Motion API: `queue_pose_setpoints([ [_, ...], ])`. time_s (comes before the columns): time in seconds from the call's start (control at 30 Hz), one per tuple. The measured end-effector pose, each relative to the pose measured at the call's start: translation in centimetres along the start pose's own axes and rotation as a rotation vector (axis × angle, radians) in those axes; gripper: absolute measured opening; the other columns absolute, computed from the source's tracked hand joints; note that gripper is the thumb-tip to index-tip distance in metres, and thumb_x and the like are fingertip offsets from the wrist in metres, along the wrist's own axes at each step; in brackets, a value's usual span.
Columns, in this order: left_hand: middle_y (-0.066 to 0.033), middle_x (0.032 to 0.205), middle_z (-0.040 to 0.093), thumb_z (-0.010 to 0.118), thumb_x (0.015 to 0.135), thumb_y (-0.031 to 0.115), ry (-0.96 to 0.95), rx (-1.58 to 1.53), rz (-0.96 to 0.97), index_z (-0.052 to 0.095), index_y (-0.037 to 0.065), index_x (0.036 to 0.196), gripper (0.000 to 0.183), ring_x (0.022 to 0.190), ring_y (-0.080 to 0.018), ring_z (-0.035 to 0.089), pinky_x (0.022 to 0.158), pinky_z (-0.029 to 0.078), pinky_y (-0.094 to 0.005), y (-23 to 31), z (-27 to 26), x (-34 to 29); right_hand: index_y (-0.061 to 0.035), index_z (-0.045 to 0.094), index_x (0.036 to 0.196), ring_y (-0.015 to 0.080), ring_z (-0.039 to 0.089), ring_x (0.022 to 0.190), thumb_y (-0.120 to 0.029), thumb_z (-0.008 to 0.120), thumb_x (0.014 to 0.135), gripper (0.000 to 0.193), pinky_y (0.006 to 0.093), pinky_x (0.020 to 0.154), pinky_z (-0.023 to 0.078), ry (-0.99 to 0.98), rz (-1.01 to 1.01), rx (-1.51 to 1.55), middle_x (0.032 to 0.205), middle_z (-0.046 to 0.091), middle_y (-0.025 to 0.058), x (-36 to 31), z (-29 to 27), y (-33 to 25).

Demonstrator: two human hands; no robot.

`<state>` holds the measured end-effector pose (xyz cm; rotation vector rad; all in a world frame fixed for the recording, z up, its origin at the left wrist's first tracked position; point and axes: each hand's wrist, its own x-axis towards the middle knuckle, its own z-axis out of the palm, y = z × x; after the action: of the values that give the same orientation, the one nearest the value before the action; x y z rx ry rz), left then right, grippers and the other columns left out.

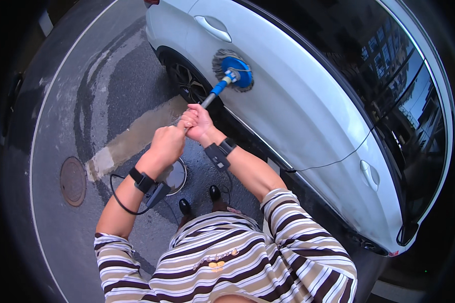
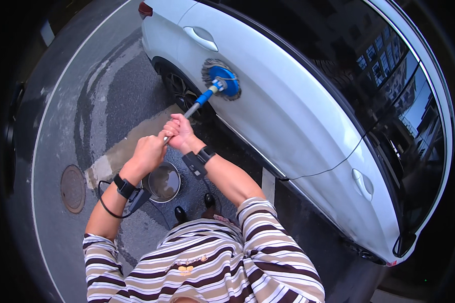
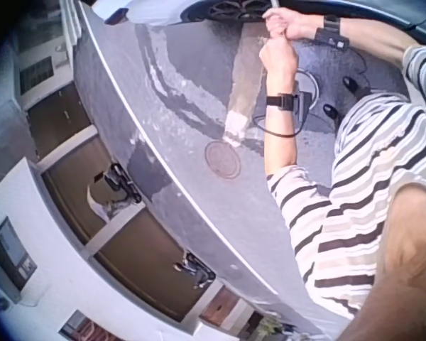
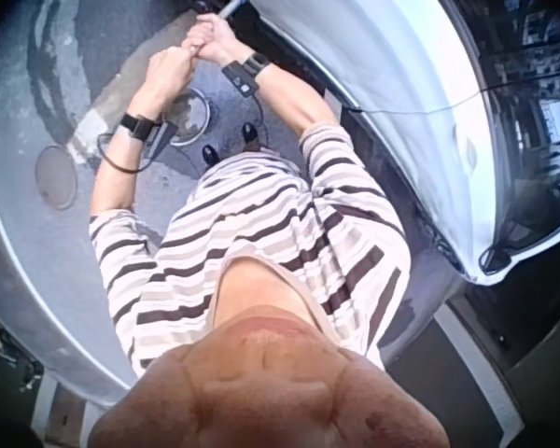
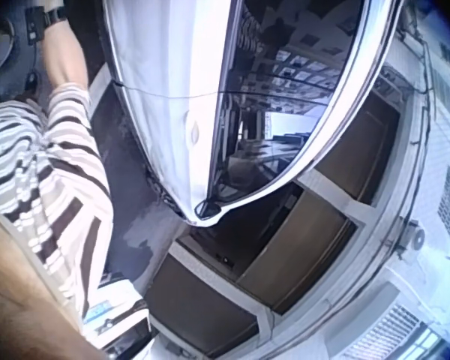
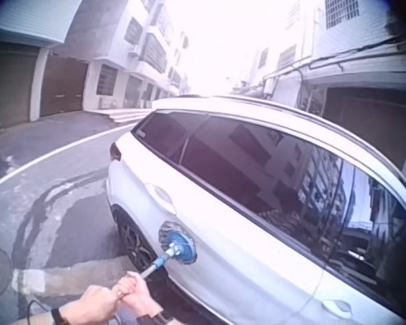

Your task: The person rinses a mop and wrings a cloth in buckets of water, then cleans the wheels and body panels of a car using the mop.

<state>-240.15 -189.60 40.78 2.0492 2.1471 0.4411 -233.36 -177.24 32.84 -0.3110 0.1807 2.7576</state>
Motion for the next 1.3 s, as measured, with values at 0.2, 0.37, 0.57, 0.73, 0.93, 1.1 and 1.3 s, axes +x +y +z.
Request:
queue_pose_setpoints([
  [0.2,-0.0177,0.063,0.056,0.054,0.067,0.005,-0.128,-0.065,0.235,0.048,-0.002,0.087,0.022,0.061,-0.0336,0.056,0.057,0.045,-0.0416,1.2,1.9,-0.8,-0.0155,0.025,0.043,0.0091,0.021,0.033,-0.013,0.046,0.076,0.040,0.0243,0.038,0.023,-0.003,-0.106,0.084,0.038,0.021,-0.0035,-5.1,-2.4,0.3],
  [0.37,-0.0194,0.064,0.057,0.051,0.069,0.008,-0.199,-0.189,0.348,0.050,-0.003,0.081,0.017,0.061,-0.0345,0.057,0.057,0.046,-0.0420,3.7,4.4,-2.2,-0.0148,0.026,0.044,0.0088,0.021,0.033,-0.013,0.045,0.077,0.038,0.0231,0.038,0.023,0.072,-0.254,0.095,0.038,0.021,-0.0036,-10.7,-4.4,1.1],
  [0.57,-0.0206,0.064,0.057,0.050,0.070,0.009,-0.278,-0.296,0.509,0.051,-0.003,0.078,0.014,0.061,-0.0348,0.057,0.057,0.047,-0.0420,7.8,7.2,-2.8,-0.0137,0.025,0.048,0.0079,0.023,0.035,-0.010,0.043,0.078,0.036,0.0208,0.035,0.022,0.138,-0.432,0.178,0.043,0.023,-0.0035,-17.3,-7.7,0.8],
  [0.73,-0.0225,0.069,0.057,0.048,0.071,0.010,-0.332,-0.359,0.611,0.056,-0.002,0.079,0.017,0.067,-0.0358,0.058,0.061,0.047,-0.0408,11.5,10.9,-2.0,-0.0137,0.026,0.047,0.0082,0.023,0.035,-0.010,0.043,0.077,0.035,0.0220,0.035,0.022,0.173,-0.526,0.321,0.042,0.022,-0.0032,-22.2,-11.8,-1.0],
  [0.93,-0.0223,0.076,0.058,0.047,0.074,0.013,-0.443,-0.514,0.501,0.058,0.003,0.083,0.018,0.074,-0.0361,0.057,0.065,0.047,-0.0420,14.6,16.6,-2.3,-0.0136,0.024,0.047,0.0089,0.024,0.035,-0.010,0.044,0.078,0.037,0.0218,0.036,0.022,0.345,-0.564,0.456,0.042,0.022,-0.0030,-25.3,-18.0,-2.4],
  [1.1,-0.0185,0.076,0.060,0.049,0.069,0.010,-0.799,-0.398,0.171,0.061,0.005,0.083,0.018,0.075,-0.0303,0.060,0.065,0.048,-0.0367,12.7,17.9,-4.6,-0.0130,0.025,0.047,0.0094,0.028,0.037,-0.010,0.044,0.080,0.038,0.0229,0.040,0.027,0.528,-0.486,0.398,0.042,0.026,-0.0025,-23.6,-21.3,1.5],
  [1.3,-0.0121,0.047,0.054,0.050,0.068,0.019,-0.869,-0.643,-0.087,0.055,0.000,0.051,0.026,0.041,-0.0199,0.054,0.040,0.043,-0.0299,5.9,15.0,-8.8,-0.0118,0.028,0.051,0.0096,0.030,0.040,-0.011,0.042,0.082,0.034,0.0232,0.046,0.032,0.560,-0.262,0.367,0.044,0.029,-0.0023,-17.0,-21.2,8.5],
])
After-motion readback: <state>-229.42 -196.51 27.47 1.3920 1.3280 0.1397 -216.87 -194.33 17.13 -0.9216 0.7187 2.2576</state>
